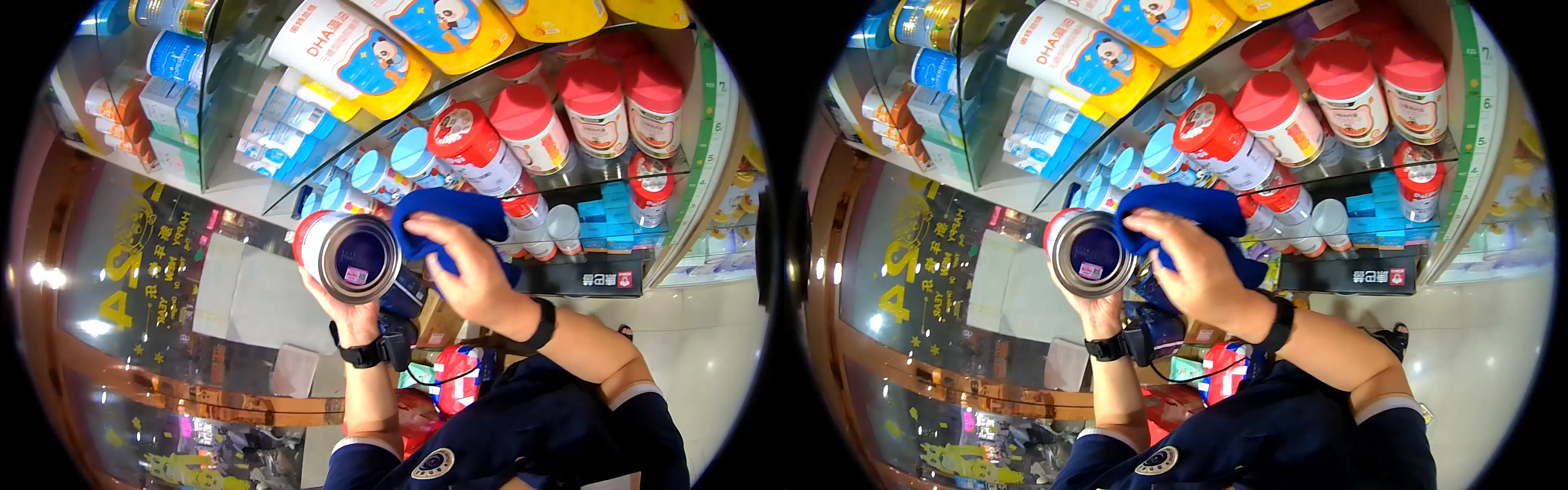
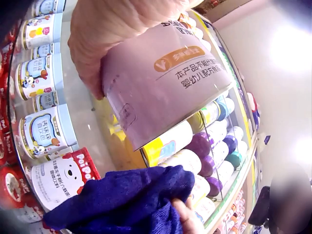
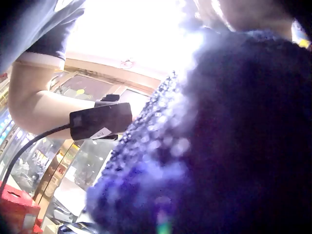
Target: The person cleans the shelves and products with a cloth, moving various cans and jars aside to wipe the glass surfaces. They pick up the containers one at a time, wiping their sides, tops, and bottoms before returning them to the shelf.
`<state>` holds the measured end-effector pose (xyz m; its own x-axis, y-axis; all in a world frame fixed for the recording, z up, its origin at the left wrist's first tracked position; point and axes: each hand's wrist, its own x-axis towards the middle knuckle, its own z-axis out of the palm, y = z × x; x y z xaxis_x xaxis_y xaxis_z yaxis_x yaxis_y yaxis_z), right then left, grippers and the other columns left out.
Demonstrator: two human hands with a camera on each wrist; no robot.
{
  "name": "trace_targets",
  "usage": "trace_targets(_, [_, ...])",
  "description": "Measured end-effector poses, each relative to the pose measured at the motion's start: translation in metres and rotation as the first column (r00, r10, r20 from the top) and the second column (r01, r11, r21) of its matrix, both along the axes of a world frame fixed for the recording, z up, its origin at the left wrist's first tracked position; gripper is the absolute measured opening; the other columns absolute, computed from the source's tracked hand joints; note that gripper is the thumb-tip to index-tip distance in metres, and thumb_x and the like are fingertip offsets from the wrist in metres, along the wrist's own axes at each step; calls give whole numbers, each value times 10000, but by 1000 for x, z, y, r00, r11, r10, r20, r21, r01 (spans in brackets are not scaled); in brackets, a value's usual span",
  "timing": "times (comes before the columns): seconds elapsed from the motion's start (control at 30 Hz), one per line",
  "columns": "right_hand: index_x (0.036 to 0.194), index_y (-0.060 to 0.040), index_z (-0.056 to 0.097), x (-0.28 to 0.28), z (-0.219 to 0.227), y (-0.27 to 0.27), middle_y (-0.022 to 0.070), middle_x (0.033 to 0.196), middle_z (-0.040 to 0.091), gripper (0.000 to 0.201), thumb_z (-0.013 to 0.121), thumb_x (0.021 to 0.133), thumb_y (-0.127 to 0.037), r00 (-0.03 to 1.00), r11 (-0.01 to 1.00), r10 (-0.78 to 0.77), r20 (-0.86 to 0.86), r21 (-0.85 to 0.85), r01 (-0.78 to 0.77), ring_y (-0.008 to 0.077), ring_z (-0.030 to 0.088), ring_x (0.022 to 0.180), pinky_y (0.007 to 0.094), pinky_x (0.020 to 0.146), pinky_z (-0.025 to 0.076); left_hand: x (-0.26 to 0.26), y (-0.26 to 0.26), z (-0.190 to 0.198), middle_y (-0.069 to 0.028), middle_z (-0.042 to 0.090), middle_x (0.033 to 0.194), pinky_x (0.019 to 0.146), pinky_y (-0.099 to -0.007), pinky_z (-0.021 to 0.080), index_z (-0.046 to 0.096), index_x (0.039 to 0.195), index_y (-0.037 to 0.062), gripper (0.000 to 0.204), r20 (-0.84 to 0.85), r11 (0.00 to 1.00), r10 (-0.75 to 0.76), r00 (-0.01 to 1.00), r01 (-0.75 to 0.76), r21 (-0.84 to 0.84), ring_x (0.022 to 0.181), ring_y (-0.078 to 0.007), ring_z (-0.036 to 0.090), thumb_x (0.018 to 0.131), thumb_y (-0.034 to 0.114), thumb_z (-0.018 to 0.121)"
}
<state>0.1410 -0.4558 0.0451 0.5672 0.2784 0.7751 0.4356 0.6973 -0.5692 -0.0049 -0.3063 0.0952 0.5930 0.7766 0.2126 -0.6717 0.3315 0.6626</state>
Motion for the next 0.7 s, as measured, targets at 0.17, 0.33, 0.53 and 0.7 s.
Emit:
trace_targets(0.17, [1262,-41,535,-14,-6,22,179,1234,587,507,598,768,55,984,999,38,176,-11,-37,357,573,1136,420,954,477,26,-26,7,-153,561,1311,989,-444,496,428,1387,46,685,-78,976,142,987,-126,179,1155,-298,583,928,550,492])
trace_targets(0.33, [1265,-67,545,-16,-38,8,153,1231,598,463,556,814,36,936,895,328,126,-360,-265,335,584,1136,407,952,481,17,-3,3,-134,552,1322,1001,-433,469,441,1365,49,638,48,854,389,920,-380,356,1187,-269,561,933,511,524])
trace_targets(0.53, [1221,-37,586,7,-95,-31,148,1164,650,372,538,857,18,960,825,236,-151,-491,-280,272,637,1091,334,933,480,14,11,-23,-137,445,1249,957,-362,424,269,1388,66,710,138,154,873,468,-532,833,1083,-214,514,839,250,680])
trace_targets(0.7, [1180,-14,597,36,-114,-62,103,1114,671,324,528,866,30,939,744,125,-320,-596,-302,187,631,1058,297,936,463,29,16,-76,-175,393,1330,1035,-402,391,225,1390,87,882,-136,436,820,556,-452,778,1193,-253,473,694,110,765])
